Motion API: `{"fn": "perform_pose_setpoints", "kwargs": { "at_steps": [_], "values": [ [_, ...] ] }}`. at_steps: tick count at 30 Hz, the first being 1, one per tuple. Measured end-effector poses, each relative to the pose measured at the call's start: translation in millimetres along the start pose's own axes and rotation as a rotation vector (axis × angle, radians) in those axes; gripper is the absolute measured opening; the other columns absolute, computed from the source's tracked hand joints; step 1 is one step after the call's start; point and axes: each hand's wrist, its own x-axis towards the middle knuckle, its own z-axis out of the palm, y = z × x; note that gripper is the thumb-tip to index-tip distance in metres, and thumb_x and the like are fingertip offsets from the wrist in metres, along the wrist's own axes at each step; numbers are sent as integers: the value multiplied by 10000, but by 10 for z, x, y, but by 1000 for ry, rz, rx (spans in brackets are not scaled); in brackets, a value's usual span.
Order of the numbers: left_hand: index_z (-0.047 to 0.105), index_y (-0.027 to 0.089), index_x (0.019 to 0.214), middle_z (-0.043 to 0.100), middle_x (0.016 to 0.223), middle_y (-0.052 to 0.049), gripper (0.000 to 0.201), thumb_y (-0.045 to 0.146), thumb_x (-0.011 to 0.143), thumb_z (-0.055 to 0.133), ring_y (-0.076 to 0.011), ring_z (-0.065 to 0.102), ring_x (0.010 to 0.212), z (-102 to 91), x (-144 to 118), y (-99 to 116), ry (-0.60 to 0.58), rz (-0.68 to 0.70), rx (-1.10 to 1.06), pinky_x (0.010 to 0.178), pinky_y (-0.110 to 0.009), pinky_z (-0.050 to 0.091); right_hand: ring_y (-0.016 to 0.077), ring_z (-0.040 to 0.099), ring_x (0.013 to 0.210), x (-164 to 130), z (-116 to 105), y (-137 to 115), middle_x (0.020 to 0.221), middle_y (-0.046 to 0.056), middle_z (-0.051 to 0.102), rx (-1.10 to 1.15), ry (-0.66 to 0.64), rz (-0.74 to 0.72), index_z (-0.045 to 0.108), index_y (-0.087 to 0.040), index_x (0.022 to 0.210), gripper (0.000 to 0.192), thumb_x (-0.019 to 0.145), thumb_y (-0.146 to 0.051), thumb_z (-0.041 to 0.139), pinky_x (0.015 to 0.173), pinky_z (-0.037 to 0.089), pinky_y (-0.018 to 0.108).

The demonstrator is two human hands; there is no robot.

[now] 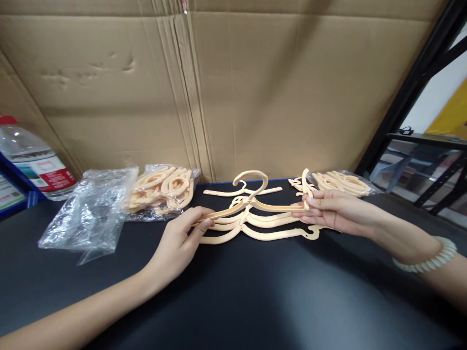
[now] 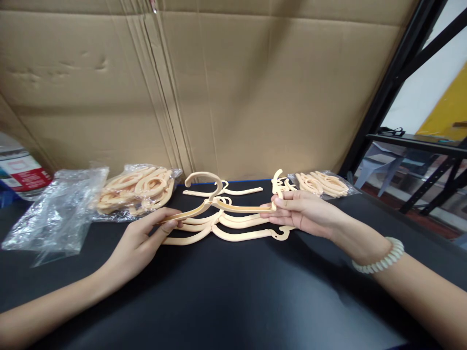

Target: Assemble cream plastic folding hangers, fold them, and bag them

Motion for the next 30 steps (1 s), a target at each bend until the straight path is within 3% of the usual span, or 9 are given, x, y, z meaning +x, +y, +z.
{"fn": "perform_pose_setpoints", "kwargs": {
  "at_steps": [4, 9, 19, 25, 30],
  "values": [
    [633, 193, 910, 684, 833, -17, 240, 360, 924, 462, -181, 633, 759, 5, -8, -13, -4, 14, 20, 694, -268, 475, 184, 722, 877, 2, 39, 10, 818, 46, 697, -13, 28, 13, 611, -150, 742, 121, 787, -162, 722, 949, 547, 306],
    [632, 195, 926, 687, 838, -21, 238, 357, 927, 457, -189, 634, 769, -1, -25, -14, -13, 10, 31, 718, -290, 465, 192, 710, 861, 2, 120, 70, 790, 35, 673, -51, 115, -98, 616, -152, 711, 194, 718, -222, 797, 987, 531, 356],
    [640, 188, 895, 646, 756, -14, 262, 332, 938, 425, -177, 592, 713, -12, -52, -6, -69, 6, 24, 681, -291, 428, 140, 678, 633, -2, 270, 143, 651, -13, 627, -100, 266, -264, 555, -170, 662, 509, 439, -449, 917, 732, 601, 283],
    [672, 183, 848, 603, 668, -5, 301, 358, 915, 436, -170, 533, 648, -29, -63, 20, -49, -18, 30, 624, -276, 394, 173, 708, 696, 36, 292, 194, 687, -2, 652, -110, 264, -326, 549, -180, 708, 512, 486, -487, 893, 726, 595, 289],
    [681, 169, 818, 618, 645, 3, 385, 436, 903, 418, -139, 470, 544, -75, -26, 126, -129, -199, -138, 516, -253, 344, 184, 713, 686, 12, 308, 171, 765, 20, 697, -90, 262, -391, 545, -189, 758, 479, 555, -478, 868, 748, 604, 347]
  ]
}}
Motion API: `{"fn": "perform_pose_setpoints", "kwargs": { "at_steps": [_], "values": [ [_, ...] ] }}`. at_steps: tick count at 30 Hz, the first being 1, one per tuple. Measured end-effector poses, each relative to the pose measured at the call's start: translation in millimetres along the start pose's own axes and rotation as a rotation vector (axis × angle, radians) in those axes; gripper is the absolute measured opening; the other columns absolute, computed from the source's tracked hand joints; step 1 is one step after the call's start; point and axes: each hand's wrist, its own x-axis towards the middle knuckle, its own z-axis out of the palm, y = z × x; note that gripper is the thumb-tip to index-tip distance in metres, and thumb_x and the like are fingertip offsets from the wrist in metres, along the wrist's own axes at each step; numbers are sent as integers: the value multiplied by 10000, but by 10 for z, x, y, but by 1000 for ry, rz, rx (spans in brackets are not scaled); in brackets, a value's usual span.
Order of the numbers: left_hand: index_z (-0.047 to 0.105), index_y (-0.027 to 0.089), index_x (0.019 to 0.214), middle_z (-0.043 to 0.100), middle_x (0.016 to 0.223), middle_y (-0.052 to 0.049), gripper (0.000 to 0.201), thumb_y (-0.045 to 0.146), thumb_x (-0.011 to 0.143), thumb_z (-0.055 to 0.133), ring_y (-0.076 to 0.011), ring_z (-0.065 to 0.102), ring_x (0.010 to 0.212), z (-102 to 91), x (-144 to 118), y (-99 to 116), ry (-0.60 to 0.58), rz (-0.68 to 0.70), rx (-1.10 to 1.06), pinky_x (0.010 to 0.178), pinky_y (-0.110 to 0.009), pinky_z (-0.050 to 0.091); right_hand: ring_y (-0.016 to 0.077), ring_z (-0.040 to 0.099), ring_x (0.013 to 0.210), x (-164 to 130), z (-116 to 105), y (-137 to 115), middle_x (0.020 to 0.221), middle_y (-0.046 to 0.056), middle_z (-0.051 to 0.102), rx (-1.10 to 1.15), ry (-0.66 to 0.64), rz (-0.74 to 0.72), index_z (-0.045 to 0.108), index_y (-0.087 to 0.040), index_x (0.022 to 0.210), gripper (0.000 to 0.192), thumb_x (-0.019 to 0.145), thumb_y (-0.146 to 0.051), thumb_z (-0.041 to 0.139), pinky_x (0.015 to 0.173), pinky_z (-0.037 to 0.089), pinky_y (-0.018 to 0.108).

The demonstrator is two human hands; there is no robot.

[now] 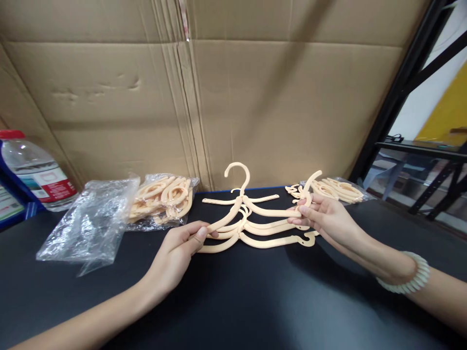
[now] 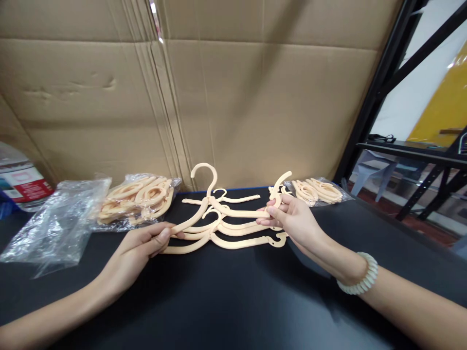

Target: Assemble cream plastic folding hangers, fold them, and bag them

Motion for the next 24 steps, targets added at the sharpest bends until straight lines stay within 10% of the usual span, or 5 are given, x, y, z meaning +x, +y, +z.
{"fn": "perform_pose_setpoints", "kwargs": {
  "at_steps": [4, 12, 16, 24],
  "values": [
    [648, 185, 990, 609, 672, 16, 386, 466, 942, 387, -156, 528, 601, -84, 13, 76, -53, 73, 100, 556, -253, 385, 160, 717, 689, 11, -21, -55, 746, -4, 692, 61, -71, 13, 544, -189, 755, 397, 616, -388, 859, 743, 597, 291],
    [573, 157, 953, 684, 867, -62, 203, 249, 978, 394, -211, 612, 741, -185, 66, 23, 17, 661, 827, 735, -366, 403, 182, 716, 822, 77, -103, 34, 937, 44, 726, 92, -106, 53, 511, -221, 877, 282, 767, -312, 754, 798, 562, 322],
    [609, 155, 903, 649, 785, -58, 241, 233, 969, 391, -204, 595, 681, -210, 69, 2, 54, 654, 891, 630, -319, 416, 160, 646, 898, 144, -194, 9, 1039, 51, 687, 47, -179, 33, 558, -248, 1072, 361, 767, -295, 745, 728, 528, 276],
    [631, 156, 916, 658, 790, -62, 271, 218, 962, 371, -199, 620, 667, -241, 63, -12, 36, 573, 897, 590, -293, 435, 101, 544, 665, 302, -437, -97, 754, -27, 593, 51, -173, -23, 623, -204, 755, 163, 680, -235, 764, 611, 442, 247]
  ]
}}
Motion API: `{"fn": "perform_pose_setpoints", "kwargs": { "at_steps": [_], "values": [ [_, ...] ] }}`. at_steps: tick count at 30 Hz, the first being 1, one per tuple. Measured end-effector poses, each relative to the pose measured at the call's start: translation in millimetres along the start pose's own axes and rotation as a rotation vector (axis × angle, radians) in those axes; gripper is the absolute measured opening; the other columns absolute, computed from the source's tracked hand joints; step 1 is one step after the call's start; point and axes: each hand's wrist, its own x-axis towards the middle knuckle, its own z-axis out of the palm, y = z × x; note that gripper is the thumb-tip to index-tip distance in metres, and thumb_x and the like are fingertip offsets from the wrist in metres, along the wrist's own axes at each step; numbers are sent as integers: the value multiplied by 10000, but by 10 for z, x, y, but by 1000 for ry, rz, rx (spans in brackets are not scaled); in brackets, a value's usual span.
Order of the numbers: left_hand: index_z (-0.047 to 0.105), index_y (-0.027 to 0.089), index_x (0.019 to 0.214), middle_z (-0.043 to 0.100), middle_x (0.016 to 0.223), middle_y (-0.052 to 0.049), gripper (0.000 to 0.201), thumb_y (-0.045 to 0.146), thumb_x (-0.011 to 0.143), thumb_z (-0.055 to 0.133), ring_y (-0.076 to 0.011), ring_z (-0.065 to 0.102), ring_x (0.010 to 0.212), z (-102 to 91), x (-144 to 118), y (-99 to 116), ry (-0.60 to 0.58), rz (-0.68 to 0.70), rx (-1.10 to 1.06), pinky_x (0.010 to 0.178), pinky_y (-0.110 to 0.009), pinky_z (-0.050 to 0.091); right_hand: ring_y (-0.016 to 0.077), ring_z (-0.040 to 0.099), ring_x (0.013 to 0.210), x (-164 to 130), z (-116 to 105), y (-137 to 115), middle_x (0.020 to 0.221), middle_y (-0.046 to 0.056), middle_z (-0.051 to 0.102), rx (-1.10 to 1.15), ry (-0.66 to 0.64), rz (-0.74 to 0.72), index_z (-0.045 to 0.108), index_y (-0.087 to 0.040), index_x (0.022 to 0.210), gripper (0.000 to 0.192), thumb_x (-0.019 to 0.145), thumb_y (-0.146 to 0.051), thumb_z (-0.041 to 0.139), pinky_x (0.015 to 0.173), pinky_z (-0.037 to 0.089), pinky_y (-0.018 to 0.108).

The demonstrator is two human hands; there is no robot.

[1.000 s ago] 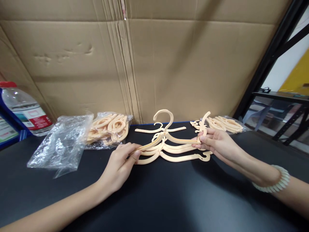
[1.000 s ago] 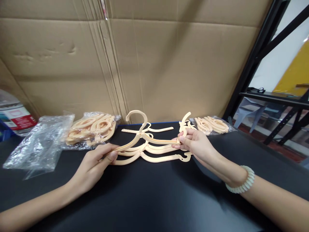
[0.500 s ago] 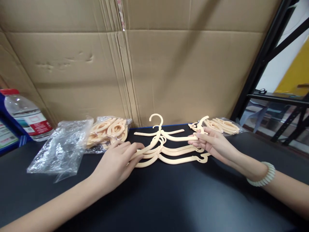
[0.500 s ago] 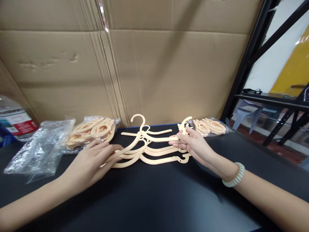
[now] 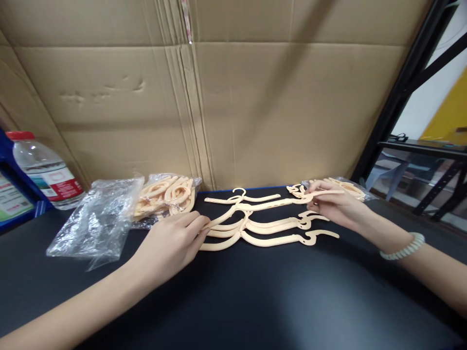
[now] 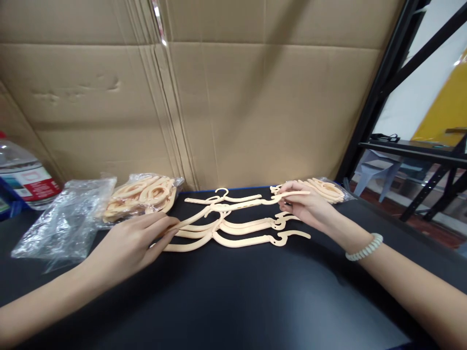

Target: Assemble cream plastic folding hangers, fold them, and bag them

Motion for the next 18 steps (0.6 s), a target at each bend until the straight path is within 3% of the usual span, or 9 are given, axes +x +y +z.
{"fn": "perform_pose_setpoints", "kwargs": {
  "at_steps": [5, 11, 15, 18],
  "values": [
    [611, 164, 897, 665, 803, -56, 268, 246, 970, 366, -201, 631, 667, 8, -24, 32, -6, -20, 52, 551, -284, 411, 127, 571, 625, -24, -94, -102, 669, -26, 621, -18, -85, 124, 655, -226, 822, 220, 634, -137, 726, 577, 433, 258],
    [604, 182, 874, 652, 782, -38, 291, 280, 983, 353, -196, 628, 626, -50, -17, 57, -1, 1, 148, 498, -279, 364, 127, 547, 513, -72, -273, -285, 597, 9, 634, -89, -155, 129, 725, -168, 812, 310, 540, -125, 582, 482, 386, 243],
    [593, 190, 817, 620, 760, -32, 215, 215, 928, 411, -202, 626, 591, -130, -33, 154, -123, 15, 166, 463, -291, 340, 147, 578, 545, -124, -363, -385, 640, 56, 642, -197, -217, 189, 713, -128, 716, 282, 686, -286, 482, 519, 384, 298],
    [588, 198, 785, 631, 774, -36, 153, 131, 850, 467, -207, 645, 622, -179, -77, 253, -263, 17, 128, 470, -287, 352, 132, 568, 591, -159, -367, -407, 657, 54, 645, -396, -307, 208, 700, -134, 677, 259, 742, -317, 529, 569, 394, 290]
  ]
}}
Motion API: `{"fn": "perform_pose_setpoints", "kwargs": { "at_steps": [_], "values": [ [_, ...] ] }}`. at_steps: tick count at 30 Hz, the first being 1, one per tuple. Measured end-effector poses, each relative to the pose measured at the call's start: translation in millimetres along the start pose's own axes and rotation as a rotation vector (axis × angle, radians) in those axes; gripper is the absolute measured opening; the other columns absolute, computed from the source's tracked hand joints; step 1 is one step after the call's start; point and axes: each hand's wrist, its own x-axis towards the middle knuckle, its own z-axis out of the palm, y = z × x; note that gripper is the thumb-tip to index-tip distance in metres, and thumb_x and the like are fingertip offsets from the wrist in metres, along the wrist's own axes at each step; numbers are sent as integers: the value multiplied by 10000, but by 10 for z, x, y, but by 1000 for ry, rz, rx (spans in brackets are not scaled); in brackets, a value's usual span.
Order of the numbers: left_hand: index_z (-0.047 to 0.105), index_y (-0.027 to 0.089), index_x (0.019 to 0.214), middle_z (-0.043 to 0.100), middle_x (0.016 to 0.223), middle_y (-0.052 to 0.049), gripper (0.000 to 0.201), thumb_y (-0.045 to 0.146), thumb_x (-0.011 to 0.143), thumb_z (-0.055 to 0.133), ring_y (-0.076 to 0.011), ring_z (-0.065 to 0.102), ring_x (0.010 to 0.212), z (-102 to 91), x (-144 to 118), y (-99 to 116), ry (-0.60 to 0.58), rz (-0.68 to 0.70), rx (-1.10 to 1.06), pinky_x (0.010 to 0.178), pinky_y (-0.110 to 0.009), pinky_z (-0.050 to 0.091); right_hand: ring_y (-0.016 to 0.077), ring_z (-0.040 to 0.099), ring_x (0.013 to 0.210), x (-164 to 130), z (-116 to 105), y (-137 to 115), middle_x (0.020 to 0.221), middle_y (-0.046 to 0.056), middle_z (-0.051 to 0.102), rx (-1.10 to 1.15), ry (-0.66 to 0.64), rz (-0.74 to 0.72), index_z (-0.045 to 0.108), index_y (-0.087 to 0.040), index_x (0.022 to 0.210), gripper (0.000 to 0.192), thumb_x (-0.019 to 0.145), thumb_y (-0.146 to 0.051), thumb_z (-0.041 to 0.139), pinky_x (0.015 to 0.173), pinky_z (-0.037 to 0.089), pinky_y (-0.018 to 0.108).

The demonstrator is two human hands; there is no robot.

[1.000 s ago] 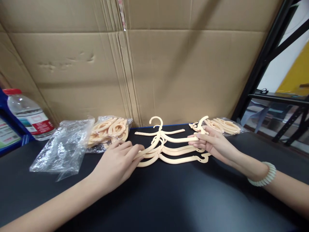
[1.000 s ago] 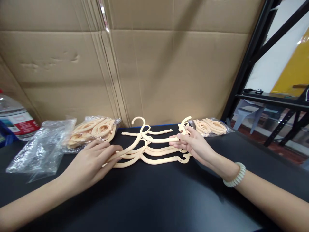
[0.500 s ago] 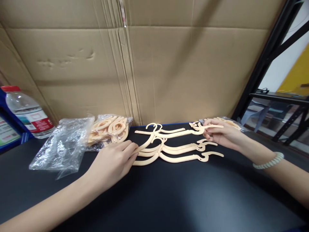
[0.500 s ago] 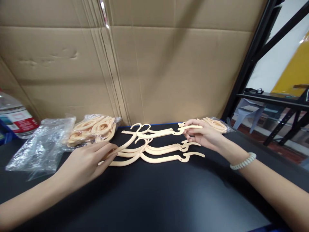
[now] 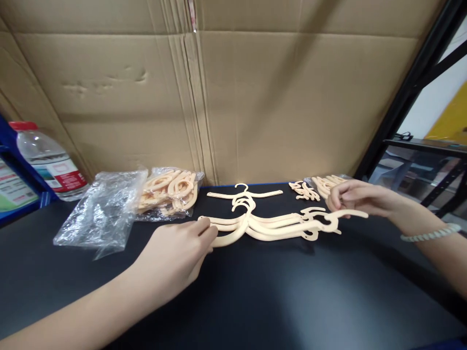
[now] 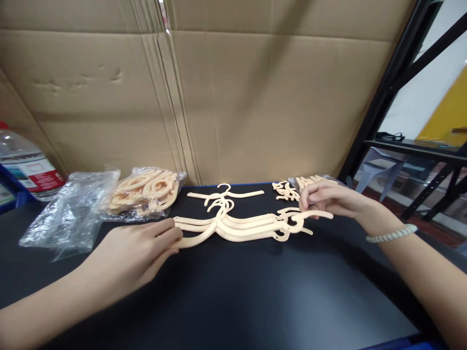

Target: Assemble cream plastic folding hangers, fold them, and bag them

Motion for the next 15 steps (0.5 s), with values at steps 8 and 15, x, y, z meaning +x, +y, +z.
{"fn": "perform_pose_setpoints", "kwargs": {
  "at_steps": [8, 15],
  "values": [
    [630, 206, 830, 665, 783, -50, 179, 62, 775, 540, -265, 679, 710, -74, -73, 135, -168, -83, 9, 468, -293, 407, 149, 588, 675, 111, 325, -46, 731, 31, 672, -471, 35, -136, 671, -187, 750, 195, 773, -381, 669, 648, 452, 279],
    [619, 204, 837, 655, 847, -53, 176, 66, 815, 512, -260, 684, 713, -20, -59, 128, -129, -83, -50, 461, -296, 429, 157, 567, 735, 66, 742, -36, 771, 17, 608, -842, -252, -222, 670, -197, 740, 227, 666, -377, 788, 648, 449, 261]
  ]
}}
